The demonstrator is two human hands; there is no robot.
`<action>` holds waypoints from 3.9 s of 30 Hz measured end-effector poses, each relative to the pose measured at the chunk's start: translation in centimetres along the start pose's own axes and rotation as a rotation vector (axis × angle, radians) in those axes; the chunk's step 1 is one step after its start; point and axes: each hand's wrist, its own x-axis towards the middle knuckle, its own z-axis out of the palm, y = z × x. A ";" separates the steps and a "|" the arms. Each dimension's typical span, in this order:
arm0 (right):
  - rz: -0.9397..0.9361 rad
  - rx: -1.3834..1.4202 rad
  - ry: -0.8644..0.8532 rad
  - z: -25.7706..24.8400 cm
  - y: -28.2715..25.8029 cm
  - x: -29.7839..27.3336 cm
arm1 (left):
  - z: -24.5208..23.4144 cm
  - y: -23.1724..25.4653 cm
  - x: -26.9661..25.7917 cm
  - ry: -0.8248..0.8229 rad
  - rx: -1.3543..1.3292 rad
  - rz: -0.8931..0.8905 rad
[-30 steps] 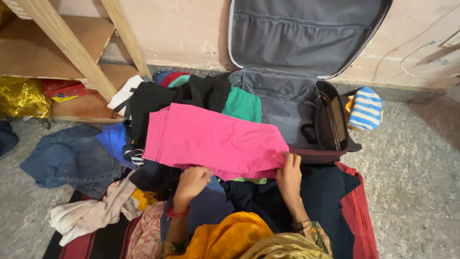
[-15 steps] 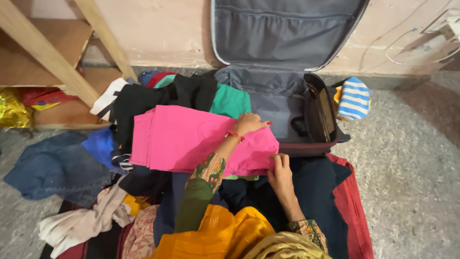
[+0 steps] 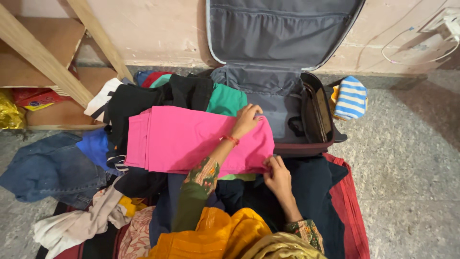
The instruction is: The person folds several pairs of trousers (green, pink, black, and blue) and places them into an open suitcase. The person handles each garment one at a time, folding them neatly before stacking them inside the suitcase.
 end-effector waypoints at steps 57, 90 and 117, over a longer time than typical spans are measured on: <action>-0.042 0.720 -0.151 -3.1 14.6 9.6 | -14.4 2.2 -15.1 0.262 0.552 -0.178; -0.136 0.338 -0.473 -7.6 5.1 7.1 | -11.8 2.7 -15.0 0.097 0.516 -0.023; -0.259 0.733 -0.347 5.2 -16.8 11.9 | -12.9 -6.5 -15.7 0.312 -1.031 -0.181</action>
